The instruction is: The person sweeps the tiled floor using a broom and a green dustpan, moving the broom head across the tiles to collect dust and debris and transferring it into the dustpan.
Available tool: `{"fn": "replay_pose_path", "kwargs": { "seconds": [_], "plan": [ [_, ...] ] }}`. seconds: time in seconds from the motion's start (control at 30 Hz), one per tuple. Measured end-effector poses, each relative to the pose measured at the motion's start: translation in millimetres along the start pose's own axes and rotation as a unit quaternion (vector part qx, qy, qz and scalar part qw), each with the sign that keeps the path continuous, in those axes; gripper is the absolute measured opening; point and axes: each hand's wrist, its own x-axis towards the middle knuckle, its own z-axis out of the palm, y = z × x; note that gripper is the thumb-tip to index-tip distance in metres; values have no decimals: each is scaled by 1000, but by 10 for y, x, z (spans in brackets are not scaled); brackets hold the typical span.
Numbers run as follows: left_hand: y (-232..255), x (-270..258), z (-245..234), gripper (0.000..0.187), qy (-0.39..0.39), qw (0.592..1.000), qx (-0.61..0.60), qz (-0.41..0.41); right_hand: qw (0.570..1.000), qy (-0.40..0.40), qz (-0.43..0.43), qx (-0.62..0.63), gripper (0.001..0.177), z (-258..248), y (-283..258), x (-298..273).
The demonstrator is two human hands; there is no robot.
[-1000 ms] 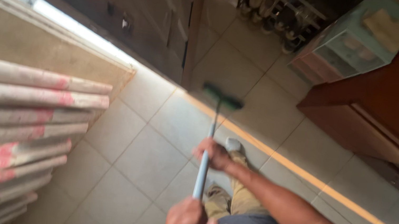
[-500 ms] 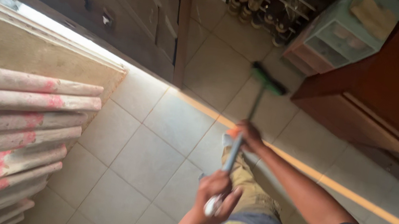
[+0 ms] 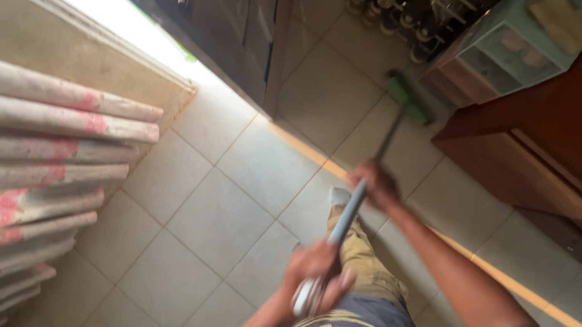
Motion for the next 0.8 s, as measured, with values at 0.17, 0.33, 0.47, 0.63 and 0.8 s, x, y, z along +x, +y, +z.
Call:
{"fn": "replay_pose_path", "kwargs": {
  "seconds": [0.17, 0.33, 0.47, 0.63, 0.8],
  "plan": [
    [-236, -158, 154, 36, -11, 989, -133, -66, 999, 6, -19, 50, 29, 290, 420, -125],
    [428, -491, -748, 39, -58, 991, -120, -23, 957, 75, -265, -96, 29, 1420, -684, -678],
    [704, -361, -1211, 36, -83, 988, -126, 11, 980, 30, -185, -60, 36, 1446, -1663, -765],
    [726, -496, -1171, 26, -45, 984, -167, 33, 985, -34, -154, -76, 37, 824, -1661, -1395],
    [315, -702, -288, 23, -5, 962, -264, -64, 962, 114, 16, -249, 40, 513, -266, -1870]
  ]
}}
